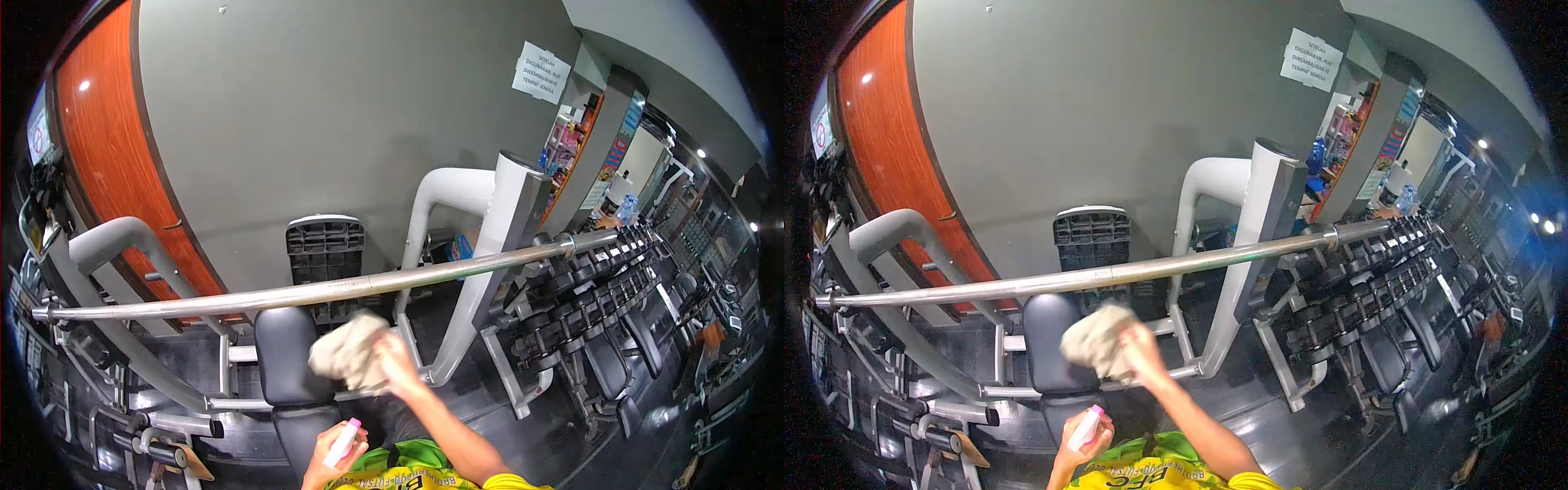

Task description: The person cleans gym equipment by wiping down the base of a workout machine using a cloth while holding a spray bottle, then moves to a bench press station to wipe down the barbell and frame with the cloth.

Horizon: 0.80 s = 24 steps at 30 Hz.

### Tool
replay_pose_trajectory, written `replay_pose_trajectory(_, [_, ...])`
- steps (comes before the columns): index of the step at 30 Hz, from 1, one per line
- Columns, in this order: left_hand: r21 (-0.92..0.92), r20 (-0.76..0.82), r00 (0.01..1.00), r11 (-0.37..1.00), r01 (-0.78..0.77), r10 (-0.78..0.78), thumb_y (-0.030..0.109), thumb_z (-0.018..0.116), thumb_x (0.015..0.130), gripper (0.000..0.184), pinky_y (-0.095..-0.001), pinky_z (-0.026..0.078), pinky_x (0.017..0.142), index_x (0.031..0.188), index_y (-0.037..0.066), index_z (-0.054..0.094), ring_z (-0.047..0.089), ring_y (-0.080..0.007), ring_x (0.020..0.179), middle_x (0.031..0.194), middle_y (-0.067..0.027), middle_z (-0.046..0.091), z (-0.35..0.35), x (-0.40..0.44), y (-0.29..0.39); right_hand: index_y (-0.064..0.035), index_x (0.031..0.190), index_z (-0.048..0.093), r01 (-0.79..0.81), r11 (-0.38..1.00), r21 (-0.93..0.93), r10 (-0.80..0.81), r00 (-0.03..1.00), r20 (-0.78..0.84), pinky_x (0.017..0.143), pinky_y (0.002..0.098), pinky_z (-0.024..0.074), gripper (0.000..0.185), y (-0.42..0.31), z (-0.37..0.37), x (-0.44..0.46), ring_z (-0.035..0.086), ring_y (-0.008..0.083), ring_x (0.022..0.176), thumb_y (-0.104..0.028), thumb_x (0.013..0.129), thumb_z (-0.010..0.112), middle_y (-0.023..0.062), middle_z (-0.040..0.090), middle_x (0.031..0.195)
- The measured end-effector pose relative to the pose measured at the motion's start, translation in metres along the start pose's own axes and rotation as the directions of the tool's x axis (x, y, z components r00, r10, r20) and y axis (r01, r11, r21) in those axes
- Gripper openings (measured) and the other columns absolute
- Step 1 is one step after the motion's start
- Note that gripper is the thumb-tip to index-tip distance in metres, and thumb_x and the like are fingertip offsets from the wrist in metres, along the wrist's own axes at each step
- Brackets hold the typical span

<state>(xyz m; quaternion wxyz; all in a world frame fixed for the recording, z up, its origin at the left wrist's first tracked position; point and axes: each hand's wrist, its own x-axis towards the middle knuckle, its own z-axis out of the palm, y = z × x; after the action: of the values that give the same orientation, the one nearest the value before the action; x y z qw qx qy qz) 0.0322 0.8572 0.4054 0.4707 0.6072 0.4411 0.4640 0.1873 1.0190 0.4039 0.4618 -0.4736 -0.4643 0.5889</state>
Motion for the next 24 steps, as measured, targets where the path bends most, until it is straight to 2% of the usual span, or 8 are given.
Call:
replay_pose_trajectory(2, [0.073, -0.026, 0.994, 0.992, -0.101, 0.103, 0.005, 0.067, 0.075, 0.018, -0.0274, 0.049, 0.061, 0.091, 0.0, 0.06, 0.062, -0.0156, 0.063, 0.073, -0.0082, 0.063, 0.0, 0.001, 0.005, -0.0005, 0.109, 0.054, -0.117, 0.817, 0.565, 0.2, 0.976, -0.087, 0.079, 0.0344, 0.0518, 0.022, -0.007, -0.045, 0.016, 0.061, 0.0204, 0.088, -0.016, 0.095, 0.045, 0.0089, 0.061, 0.098])
replay_pose_trajectory(4, [0.08, -0.026, 0.996, 0.994, -0.08, 0.082, 0.006, 0.067, 0.074, 0.019, -0.0281, 0.049, 0.063, 0.091, -0.001, 0.06, 0.062, -0.0168, 0.065, 0.074, -0.0087, 0.063, 0.0, 0.001, 0.006, -0.0042, 0.117, 0.051, 0.101, 0.701, 0.706, 0.078, 0.973, -0.217, 0.083, 0.0399, 0.0506, 0.029, -0.029, -0.088, 0.019, 0.06, 0.0212, 0.094, -0.02, 0.093, 0.05, 0.0077, 0.06, 0.106])
replay_pose_trajectory(6, [0.083, -0.025, 0.998, 0.995, -0.063, 0.066, 0.007, 0.068, 0.074, 0.02, -0.0289, 0.049, 0.064, 0.091, -0.001, 0.061, 0.063, -0.0181, 0.067, 0.076, -0.0092, 0.063, 0.001, 0.003, 0.007, -0.0057, 0.122, 0.048, 0.492, 0.635, 0.596, -0.285, 0.866, -0.411, 0.087, 0.0388, 0.0488, 0.033, -0.059, -0.109, 0.022, 0.058, 0.0203, 0.1, -0.026, 0.095, 0.05, 0.0068, 0.058, 0.113])
replay_pose_trajectory(8, [0.093, -0.034, 0.995, 0.991, -0.092, 0.096, 0.004, 0.067, 0.074, 0.018, -0.0296, 0.049, 0.064, 0.09, -0.001, 0.061, 0.061, -0.0166, 0.063, 0.071, -0.0081, 0.062, 0.003, 0.005, 0.009, -0.0066, 0.127, 0.045, 0.669, 0.563, 0.486, -0.314, 0.717, -0.623, 0.093, 0.0376, 0.0454, 0.035, -0.091, -0.114, 0.029, 0.054, 0.0202, 0.108, -0.024, 0.096, 0.048, 0.0061, 0.055, 0.118])
replay_pose_trajectory(10, [0.039, -0.01, 0.999, 0.999, -0.033, 0.034, 0.002, 0.068, 0.074, 0.019, -0.0273, 0.048, 0.062, 0.092, -0.001, 0.061, 0.061, -0.0148, 0.063, 0.077, -0.0079, 0.062, 0.003, 0.004, 0.001, -0.0048, 0.142, 0.027, 0.672, 0.542, 0.505, -0.327, 0.722, -0.61, 0.105, 0.0392, 0.0365, 0.051, -0.106, -0.099, 0.032, 0.041, 0.0246, 0.126, -0.02, 0.097, 0.045, 0.0144, 0.038, 0.139])
replay_pose_trajectory(12, [-0.009, 0.019, 0.999, 0.999, 0.037, -0.037, 0.0, 0.07, 0.075, 0.02, -0.0249, 0.046, 0.059, 0.093, -0.002, 0.062, 0.06, -0.013, 0.064, 0.082, -0.0078, 0.063, 0.002, 0.003, -0.003, -0.0014, 0.145, 0.02, 0.807, 0.568, 0.159, -0.465, 0.474, -0.747, 0.111, 0.0378, 0.0247, 0.057, -0.099, -0.066, 0.036, 0.032, 0.027, 0.134, -0.012, 0.095, 0.046, 0.0178, 0.03, 0.146])
replay_pose_trajectory(14, [0.022, 0.003, 0.998, 0.998, -0.063, 0.063, 0.001, 0.071, 0.075, 0.021, -0.025, 0.046, 0.059, 0.094, -0.001, 0.062, 0.06, -0.0129, 0.064, 0.082, -0.008, 0.062, 0.003, 0.007, -0.002, 0.0094, 0.14, 0.024, 0.56, 0.818, -0.13, -0.433, 0.45, -0.781, 0.112, 0.0356, 0.0219, 0.052, -0.069, -0.042, 0.039, 0.029, 0.0286, 0.136, -0.004, 0.093, 0.042, 0.0239, 0.028, 0.146])
replay_pose_trajectory(24, [0.133, -0.1, 0.993, 0.99, -0.05, 0.064, 0.001, 0.071, 0.07, 0.018, -0.03, 0.05, 0.063, 0.085, -0.001, 0.062, 0.064, -0.0211, 0.067, 0.081, -0.0114, 0.064, -0.002, 0.0, 0.012, 0.0072, 0.13, 0.043, 0.458, 0.868, -0.192, -0.486, 0.863, -0.138, 0.097, 0.0311, 0.04, 0.042, -0.024, 0.052, -0.018, 0.054, 0.0207, 0.11, 0.0, 0.089, 0.044, 0.0181, 0.055, 0.124])
